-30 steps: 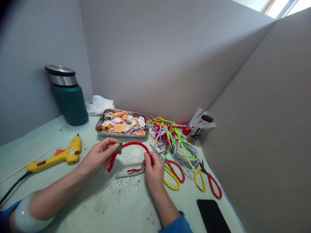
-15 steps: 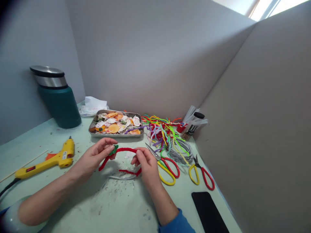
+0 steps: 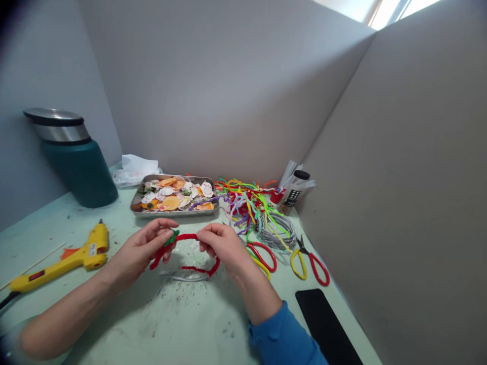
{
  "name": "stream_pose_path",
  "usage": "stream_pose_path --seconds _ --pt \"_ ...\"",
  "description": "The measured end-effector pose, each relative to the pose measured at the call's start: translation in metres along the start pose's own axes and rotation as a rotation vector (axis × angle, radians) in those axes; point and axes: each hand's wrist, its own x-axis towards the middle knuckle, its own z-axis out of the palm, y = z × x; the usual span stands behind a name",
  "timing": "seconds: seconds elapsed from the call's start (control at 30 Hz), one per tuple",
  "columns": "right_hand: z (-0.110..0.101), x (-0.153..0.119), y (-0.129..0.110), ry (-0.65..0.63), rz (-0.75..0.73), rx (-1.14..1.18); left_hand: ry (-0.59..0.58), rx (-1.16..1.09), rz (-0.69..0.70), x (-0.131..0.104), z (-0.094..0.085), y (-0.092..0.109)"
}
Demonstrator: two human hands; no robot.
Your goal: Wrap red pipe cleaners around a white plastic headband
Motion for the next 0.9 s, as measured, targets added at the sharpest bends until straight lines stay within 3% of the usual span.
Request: stream_pose_path --seconds 0.4,0.9 --pt "0.003 0.01 0.002 -0.003 0.105 0.03 -0.009 -0.098 -0.051 0.004 -0.001 -0.013" --pt "0.004 0.011 0.003 0.006 0.098 0.03 0.011 -0.218 -0.107 0.002 0.003 -0.008"
